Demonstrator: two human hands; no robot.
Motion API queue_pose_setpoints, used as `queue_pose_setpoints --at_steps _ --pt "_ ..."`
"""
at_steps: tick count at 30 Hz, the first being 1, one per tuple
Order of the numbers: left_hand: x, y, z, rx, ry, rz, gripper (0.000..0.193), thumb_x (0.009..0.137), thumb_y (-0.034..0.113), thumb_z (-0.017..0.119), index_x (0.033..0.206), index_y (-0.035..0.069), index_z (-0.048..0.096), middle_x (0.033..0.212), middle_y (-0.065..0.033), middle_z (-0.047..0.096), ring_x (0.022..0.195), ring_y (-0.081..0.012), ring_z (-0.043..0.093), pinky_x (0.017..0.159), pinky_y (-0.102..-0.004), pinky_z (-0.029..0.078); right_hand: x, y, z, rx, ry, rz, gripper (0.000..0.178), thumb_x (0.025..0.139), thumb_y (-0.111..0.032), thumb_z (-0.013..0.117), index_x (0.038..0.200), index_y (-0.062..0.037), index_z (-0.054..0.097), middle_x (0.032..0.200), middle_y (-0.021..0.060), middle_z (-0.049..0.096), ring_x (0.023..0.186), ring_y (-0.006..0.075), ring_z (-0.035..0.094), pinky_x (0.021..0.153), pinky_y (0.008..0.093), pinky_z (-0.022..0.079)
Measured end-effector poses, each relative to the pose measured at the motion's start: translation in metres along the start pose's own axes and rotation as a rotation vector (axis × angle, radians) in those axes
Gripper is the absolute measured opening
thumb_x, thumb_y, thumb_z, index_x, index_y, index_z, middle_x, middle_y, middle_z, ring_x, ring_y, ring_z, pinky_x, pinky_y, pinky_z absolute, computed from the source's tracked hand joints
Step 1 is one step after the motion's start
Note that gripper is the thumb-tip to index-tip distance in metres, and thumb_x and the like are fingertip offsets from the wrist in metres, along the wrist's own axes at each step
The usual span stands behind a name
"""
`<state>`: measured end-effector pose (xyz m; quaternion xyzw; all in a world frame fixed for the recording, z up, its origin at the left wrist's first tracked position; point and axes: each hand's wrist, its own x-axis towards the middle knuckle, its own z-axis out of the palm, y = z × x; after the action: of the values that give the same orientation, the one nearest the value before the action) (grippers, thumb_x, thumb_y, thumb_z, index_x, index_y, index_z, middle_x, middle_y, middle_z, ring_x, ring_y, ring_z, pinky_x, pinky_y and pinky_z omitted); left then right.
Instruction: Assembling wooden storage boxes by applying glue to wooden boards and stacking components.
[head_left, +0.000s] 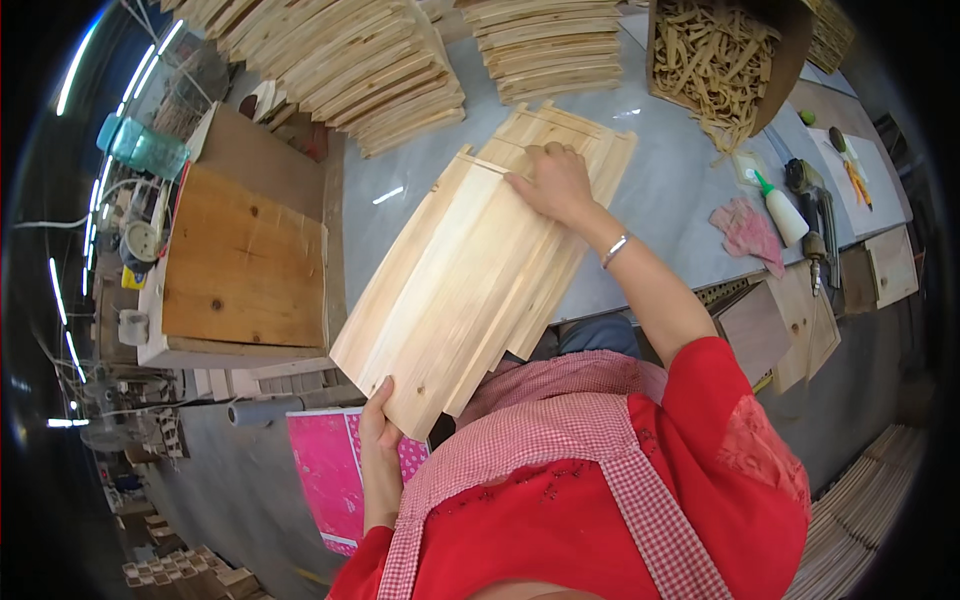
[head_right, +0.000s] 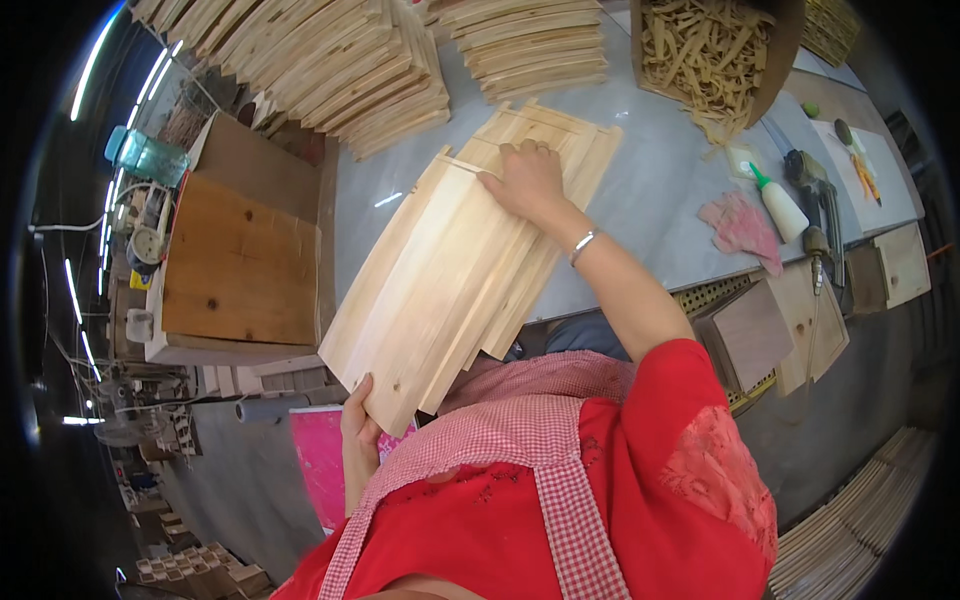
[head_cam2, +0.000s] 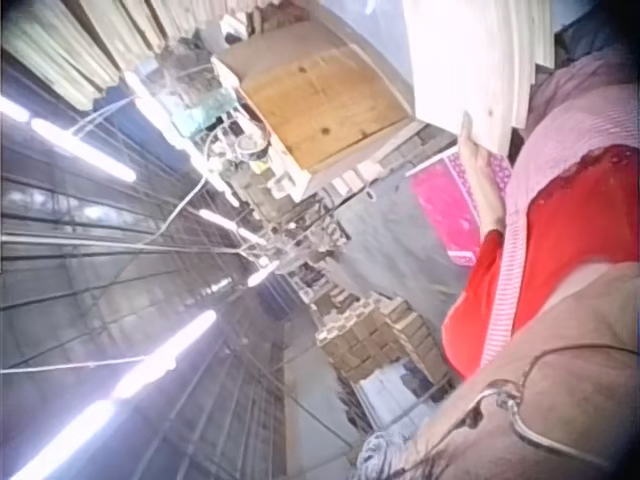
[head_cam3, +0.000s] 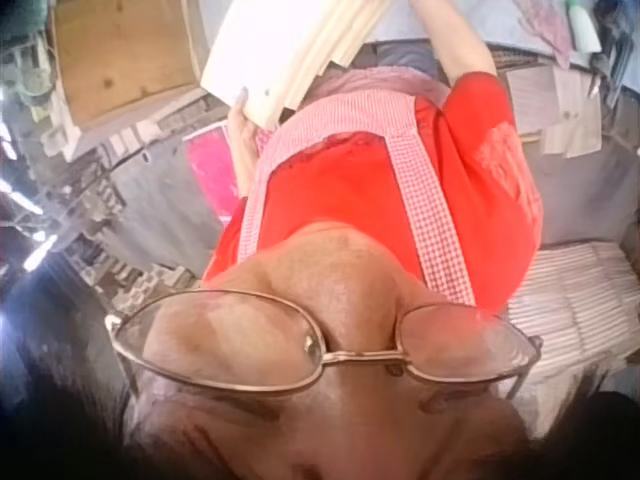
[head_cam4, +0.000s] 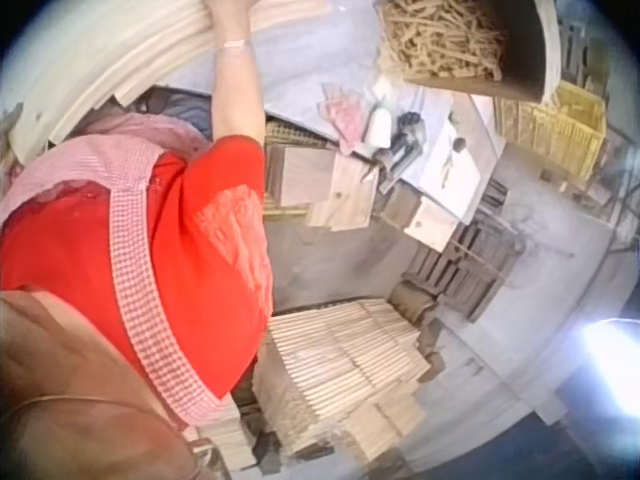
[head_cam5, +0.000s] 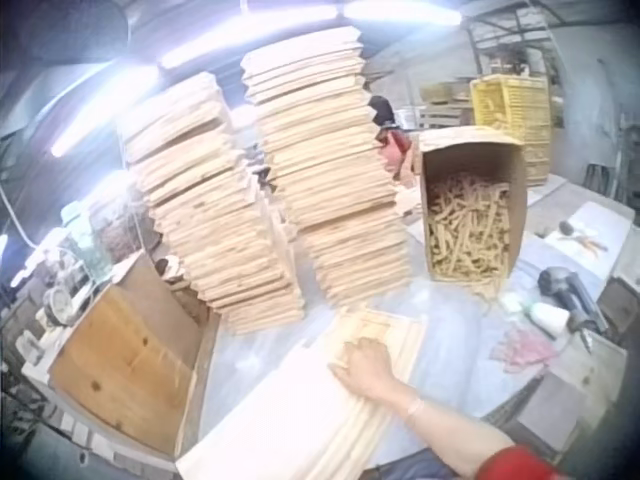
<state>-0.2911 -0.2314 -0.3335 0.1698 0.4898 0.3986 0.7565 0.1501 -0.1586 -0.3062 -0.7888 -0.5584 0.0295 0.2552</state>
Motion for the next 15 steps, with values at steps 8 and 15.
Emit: queue_pose_setpoints --at_steps 8,15 --pt "0.035 0.011 0.018 -0.019 -0.018 0.012 0.056 0.09 0.007 0.064 0.139 0.0 0.039 0.134 -0.0184 0.052 0.123 -0.034 0.053 0.104 -0.0505 0.045 0.046 0.009 0.017 0.03 0.069 0.006 0.056 0.086 -0.045 0.063 0.12 -0.0012 0.064 0.116 0.0247 0.06 0.114 0.0397 0.053 0.1 0.045 0.04" --pt "0.033 -0.005 0.017 -0.056 -0.156 0.058 0.061 0.093 0.032 0.06 0.141 0.001 0.038 0.134 -0.0202 0.052 0.123 -0.0362 0.052 0.103 -0.0526 0.044 0.062 0.037 0.014 0.005 0.059 0.17 0.064 0.088 -0.056 0.053 0.118 -0.0007 0.065 0.125 0.0235 0.058 0.121 0.0373 0.051 0.11 0.0505 0.027"
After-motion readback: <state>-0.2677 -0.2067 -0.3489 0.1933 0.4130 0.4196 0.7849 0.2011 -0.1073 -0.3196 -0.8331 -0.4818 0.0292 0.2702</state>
